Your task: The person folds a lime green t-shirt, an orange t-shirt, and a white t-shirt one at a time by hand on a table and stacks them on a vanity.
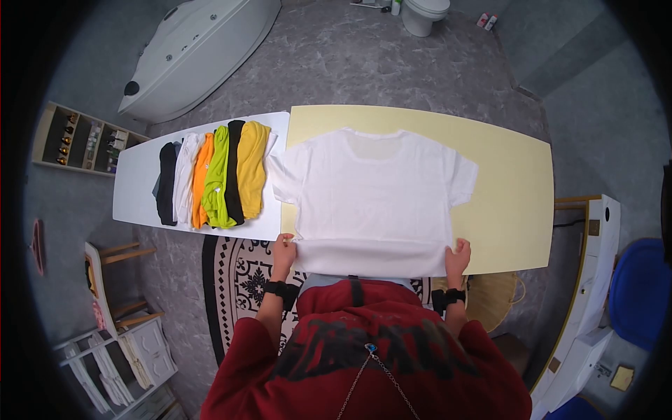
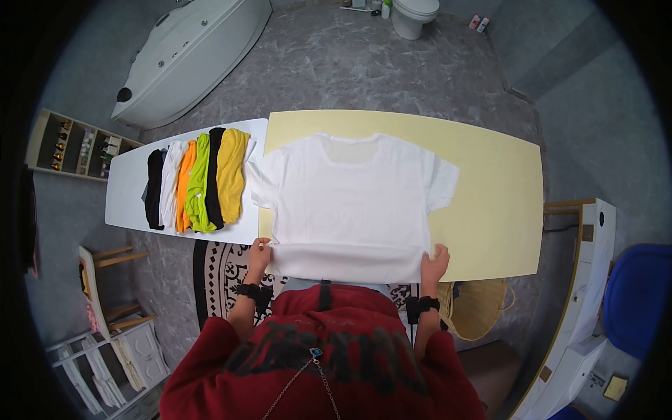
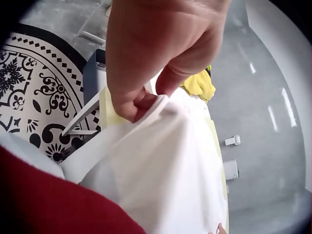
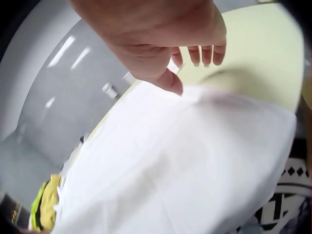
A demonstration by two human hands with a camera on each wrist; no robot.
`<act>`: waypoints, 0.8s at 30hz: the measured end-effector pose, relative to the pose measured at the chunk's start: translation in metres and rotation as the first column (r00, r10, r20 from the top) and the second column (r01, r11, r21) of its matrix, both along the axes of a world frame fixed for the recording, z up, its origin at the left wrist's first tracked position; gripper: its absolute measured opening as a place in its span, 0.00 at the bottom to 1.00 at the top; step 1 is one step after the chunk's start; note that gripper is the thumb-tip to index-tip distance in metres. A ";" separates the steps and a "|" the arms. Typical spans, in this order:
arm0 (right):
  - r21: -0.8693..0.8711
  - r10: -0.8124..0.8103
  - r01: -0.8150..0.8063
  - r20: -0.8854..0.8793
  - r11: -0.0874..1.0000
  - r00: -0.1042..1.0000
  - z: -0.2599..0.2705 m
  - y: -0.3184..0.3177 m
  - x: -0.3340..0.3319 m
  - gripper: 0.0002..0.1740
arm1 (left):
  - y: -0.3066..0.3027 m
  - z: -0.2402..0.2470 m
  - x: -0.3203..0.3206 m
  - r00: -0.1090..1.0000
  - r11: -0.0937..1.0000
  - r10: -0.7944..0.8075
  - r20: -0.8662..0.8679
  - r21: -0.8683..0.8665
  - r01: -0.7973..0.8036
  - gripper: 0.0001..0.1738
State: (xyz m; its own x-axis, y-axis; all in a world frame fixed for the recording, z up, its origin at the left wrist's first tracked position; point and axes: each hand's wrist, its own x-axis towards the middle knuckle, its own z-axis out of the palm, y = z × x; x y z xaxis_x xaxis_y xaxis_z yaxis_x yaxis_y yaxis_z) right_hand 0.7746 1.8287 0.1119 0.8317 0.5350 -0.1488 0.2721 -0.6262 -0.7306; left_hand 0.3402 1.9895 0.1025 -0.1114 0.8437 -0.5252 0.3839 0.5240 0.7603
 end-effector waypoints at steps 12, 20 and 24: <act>-0.471 0.759 -0.647 0.079 0.600 0.646 0.025 0.181 -0.031 0.67 | -0.060 0.011 0.000 0.880 0.917 -0.052 -0.472 0.326 0.229 0.07; -0.484 0.713 -0.598 0.081 0.639 0.696 0.023 0.181 -0.030 0.69 | -0.065 0.012 -0.021 0.788 0.837 0.547 0.282 -0.169 -0.520 0.21; -0.505 0.685 -0.568 0.064 0.649 0.726 0.021 0.181 -0.030 0.70 | -0.060 0.026 -0.024 0.622 0.817 0.570 0.537 -0.288 -0.500 0.30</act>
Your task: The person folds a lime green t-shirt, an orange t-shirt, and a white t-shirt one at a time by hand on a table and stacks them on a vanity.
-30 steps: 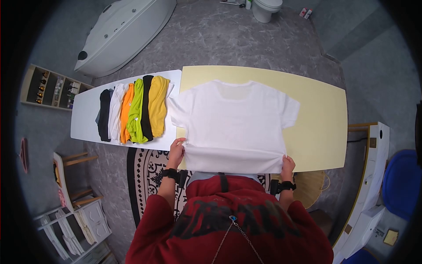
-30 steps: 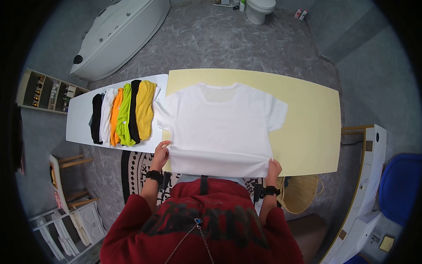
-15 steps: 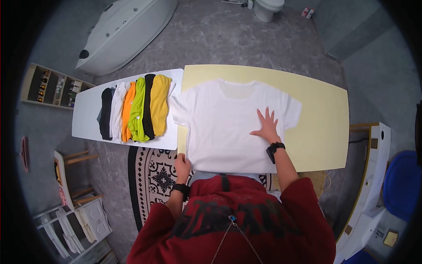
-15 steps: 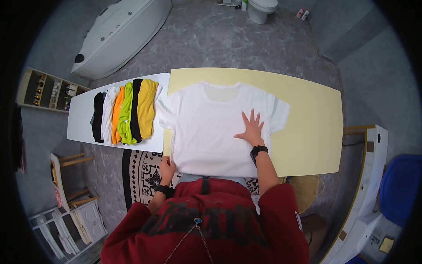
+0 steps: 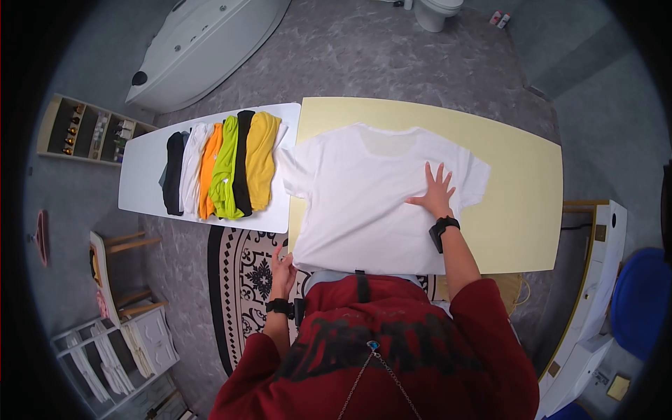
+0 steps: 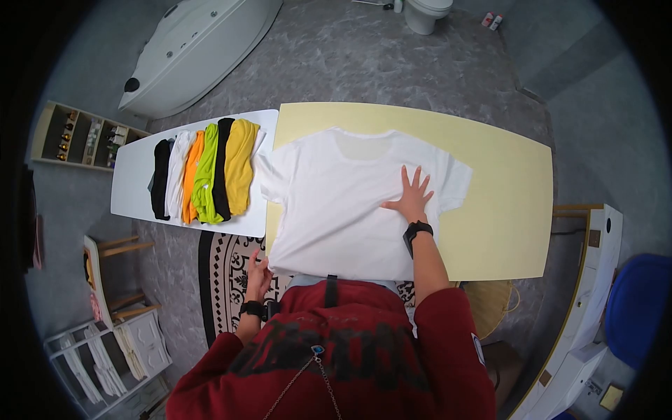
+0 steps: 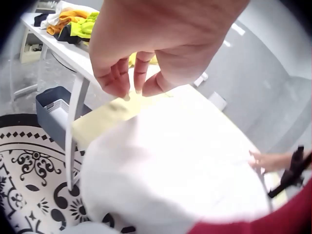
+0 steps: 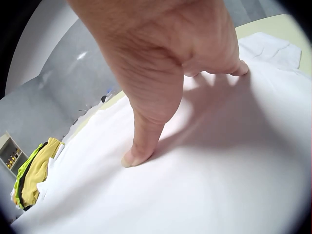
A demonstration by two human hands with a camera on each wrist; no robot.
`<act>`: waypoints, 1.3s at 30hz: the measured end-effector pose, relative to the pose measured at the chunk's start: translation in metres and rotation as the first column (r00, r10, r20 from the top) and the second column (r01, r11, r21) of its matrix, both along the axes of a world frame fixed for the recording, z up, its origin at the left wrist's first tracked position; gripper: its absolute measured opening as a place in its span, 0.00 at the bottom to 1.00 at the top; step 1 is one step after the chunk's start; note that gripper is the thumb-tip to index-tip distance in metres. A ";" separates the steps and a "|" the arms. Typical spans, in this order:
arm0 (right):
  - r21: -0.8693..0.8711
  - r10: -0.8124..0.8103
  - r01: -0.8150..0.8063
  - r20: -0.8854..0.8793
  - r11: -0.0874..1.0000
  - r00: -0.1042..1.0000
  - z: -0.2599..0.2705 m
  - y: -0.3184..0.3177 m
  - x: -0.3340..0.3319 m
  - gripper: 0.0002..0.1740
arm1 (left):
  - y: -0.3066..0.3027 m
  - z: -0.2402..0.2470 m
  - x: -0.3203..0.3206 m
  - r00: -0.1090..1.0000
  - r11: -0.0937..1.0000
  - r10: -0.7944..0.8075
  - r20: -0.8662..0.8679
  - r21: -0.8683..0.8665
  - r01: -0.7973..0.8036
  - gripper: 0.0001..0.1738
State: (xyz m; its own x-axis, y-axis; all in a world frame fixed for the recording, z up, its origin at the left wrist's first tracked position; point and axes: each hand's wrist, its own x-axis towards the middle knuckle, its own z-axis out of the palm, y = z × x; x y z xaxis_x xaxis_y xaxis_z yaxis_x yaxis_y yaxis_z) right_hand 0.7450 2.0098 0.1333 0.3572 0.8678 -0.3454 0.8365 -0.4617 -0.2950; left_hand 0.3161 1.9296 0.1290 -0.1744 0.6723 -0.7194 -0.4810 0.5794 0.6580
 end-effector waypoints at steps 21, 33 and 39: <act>-0.014 -0.001 0.001 -0.014 1.000 1.000 0.001 0.001 0.001 0.70 | -0.006 0.000 0.012 -0.131 0.668 -0.264 -0.956 -0.279 0.690 0.12; 0.282 0.032 0.009 -0.143 0.959 0.989 0.004 0.006 -0.016 0.56 | 0.185 -0.012 0.060 0.981 0.979 -0.189 -0.046 -0.082 0.185 0.24; 0.534 0.171 0.077 -0.399 0.842 0.901 0.024 0.028 -0.051 0.38 | 0.221 -0.018 0.097 0.974 0.951 -0.192 -0.121 0.223 0.215 0.11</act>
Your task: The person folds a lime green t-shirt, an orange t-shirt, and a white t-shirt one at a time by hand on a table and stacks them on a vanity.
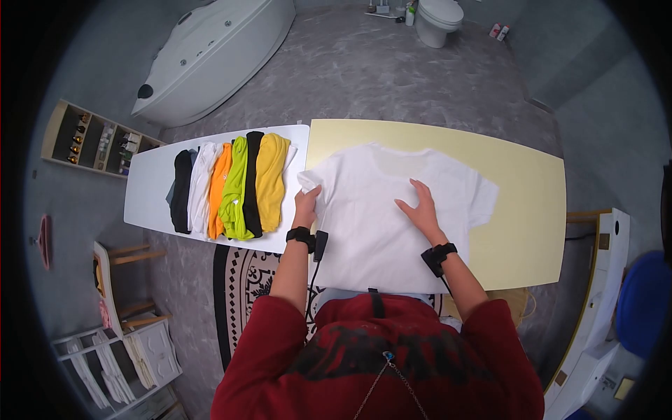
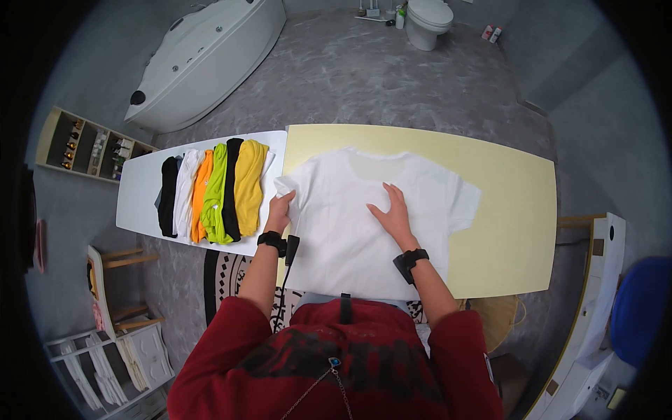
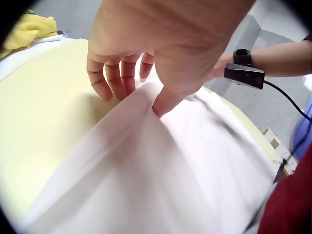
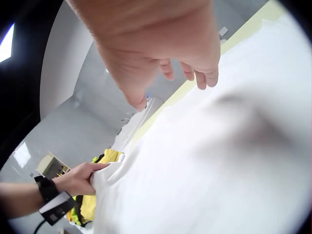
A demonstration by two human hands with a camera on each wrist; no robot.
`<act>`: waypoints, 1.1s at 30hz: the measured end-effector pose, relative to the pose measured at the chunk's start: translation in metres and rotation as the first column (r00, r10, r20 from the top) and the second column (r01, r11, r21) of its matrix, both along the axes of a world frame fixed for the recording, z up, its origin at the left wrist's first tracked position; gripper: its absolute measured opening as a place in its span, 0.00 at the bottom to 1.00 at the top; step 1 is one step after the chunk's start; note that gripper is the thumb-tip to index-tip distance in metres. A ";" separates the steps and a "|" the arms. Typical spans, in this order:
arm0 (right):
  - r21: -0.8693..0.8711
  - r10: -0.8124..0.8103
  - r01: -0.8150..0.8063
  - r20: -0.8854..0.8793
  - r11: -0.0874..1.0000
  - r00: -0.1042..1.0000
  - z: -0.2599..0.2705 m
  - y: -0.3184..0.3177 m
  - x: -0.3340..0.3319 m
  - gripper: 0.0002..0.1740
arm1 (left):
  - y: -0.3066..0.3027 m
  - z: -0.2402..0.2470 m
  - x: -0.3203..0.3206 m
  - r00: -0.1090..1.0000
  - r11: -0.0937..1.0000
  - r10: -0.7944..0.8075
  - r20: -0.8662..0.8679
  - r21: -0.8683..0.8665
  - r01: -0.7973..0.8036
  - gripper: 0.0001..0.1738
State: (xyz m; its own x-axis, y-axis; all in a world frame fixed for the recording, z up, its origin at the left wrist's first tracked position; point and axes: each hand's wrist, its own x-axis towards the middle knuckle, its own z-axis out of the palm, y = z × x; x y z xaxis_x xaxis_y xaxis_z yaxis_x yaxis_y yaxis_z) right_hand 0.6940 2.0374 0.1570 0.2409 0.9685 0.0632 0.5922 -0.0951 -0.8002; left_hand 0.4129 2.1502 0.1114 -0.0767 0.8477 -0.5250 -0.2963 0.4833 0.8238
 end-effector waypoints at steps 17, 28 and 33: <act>-0.490 -0.544 0.235 -0.750 0.839 0.376 -0.049 0.044 -0.028 0.15 | -0.089 0.050 0.126 0.495 0.430 -0.544 -0.677 0.281 0.858 0.34; -0.117 -0.276 0.266 -0.081 0.957 0.958 -0.059 0.054 0.003 0.11 | -0.178 0.034 0.009 0.087 0.577 -0.391 -0.916 -0.170 0.799 0.26; 0.061 -0.310 0.304 0.244 0.951 0.919 -0.051 0.042 0.020 0.19 | -0.240 0.039 -0.021 0.116 0.646 -0.454 -0.883 -0.237 0.725 0.20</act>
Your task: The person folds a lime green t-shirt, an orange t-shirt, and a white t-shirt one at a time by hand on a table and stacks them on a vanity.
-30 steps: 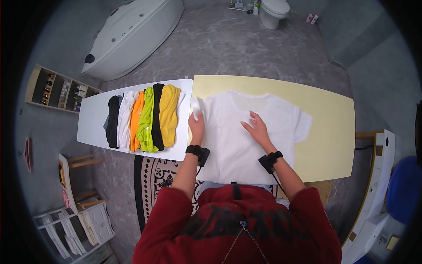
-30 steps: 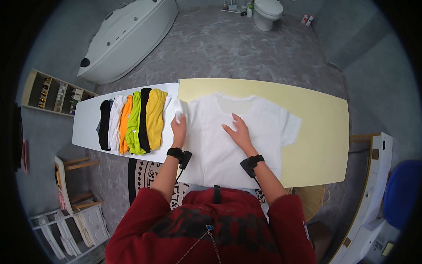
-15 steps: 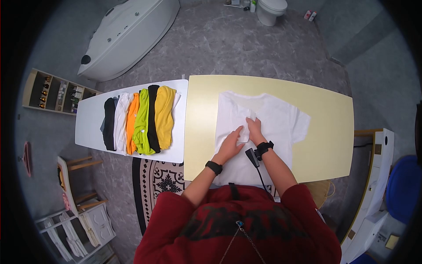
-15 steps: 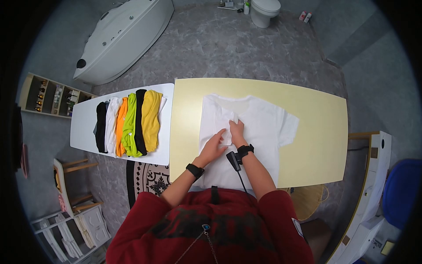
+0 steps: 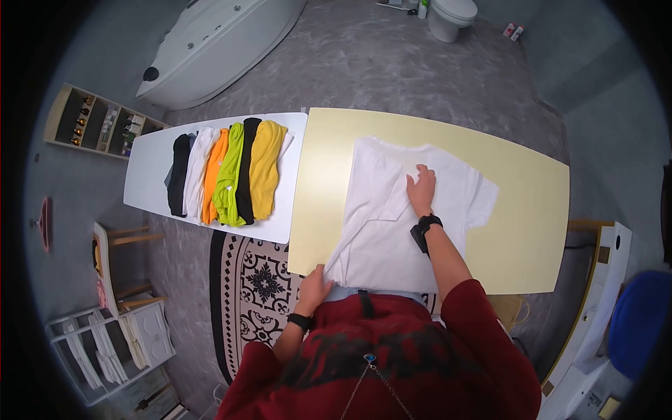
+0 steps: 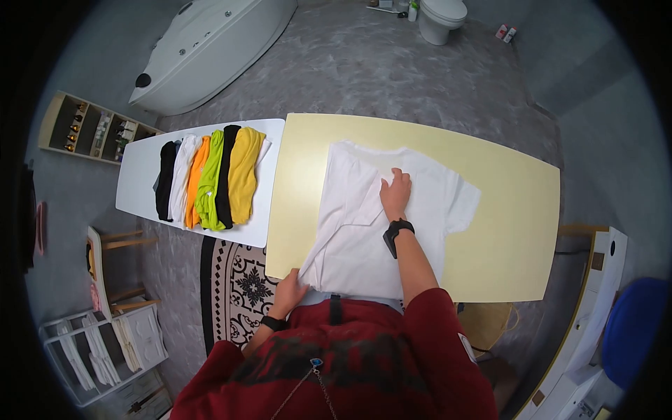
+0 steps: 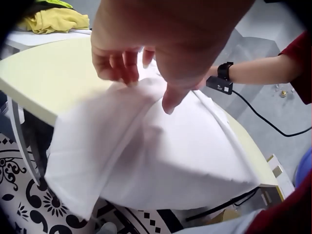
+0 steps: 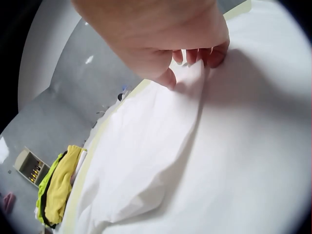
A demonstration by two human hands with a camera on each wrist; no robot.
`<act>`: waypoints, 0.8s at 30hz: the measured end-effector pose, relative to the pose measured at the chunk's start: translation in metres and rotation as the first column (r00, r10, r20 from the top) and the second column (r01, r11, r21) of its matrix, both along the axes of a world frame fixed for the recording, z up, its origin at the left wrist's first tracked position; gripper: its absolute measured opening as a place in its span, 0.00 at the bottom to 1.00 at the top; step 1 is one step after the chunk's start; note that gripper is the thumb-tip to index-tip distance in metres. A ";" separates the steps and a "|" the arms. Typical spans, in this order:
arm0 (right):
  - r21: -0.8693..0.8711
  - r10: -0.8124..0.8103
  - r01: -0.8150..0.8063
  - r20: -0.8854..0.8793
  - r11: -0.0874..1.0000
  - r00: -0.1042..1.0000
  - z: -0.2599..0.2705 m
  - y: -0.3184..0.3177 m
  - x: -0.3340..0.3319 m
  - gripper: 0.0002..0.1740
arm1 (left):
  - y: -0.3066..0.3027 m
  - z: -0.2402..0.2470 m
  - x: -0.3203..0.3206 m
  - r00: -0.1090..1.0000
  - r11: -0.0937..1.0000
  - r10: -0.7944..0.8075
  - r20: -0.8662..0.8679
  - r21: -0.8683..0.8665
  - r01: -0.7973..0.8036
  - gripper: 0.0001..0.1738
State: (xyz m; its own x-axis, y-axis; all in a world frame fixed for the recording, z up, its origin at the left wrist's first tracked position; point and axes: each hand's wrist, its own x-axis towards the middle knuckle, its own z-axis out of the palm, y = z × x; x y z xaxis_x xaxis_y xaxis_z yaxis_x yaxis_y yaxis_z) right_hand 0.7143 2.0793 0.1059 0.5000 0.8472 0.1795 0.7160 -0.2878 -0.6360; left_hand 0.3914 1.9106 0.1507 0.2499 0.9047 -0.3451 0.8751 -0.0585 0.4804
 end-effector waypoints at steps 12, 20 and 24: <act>0.096 0.207 -0.194 -0.158 0.976 0.965 -0.018 0.030 0.043 0.08 | 0.000 0.020 0.032 0.930 0.960 0.267 0.252 0.010 -0.279 0.08; 0.011 0.171 -0.171 -0.087 0.985 0.981 -0.022 0.064 0.063 0.12 | 0.025 0.020 0.080 0.928 0.996 0.090 0.361 -0.036 -0.082 0.21; 0.011 0.103 -0.102 -0.091 0.995 0.991 0.001 0.042 0.052 0.31 | 0.004 0.011 0.072 0.975 0.979 0.047 0.216 0.183 -0.087 0.26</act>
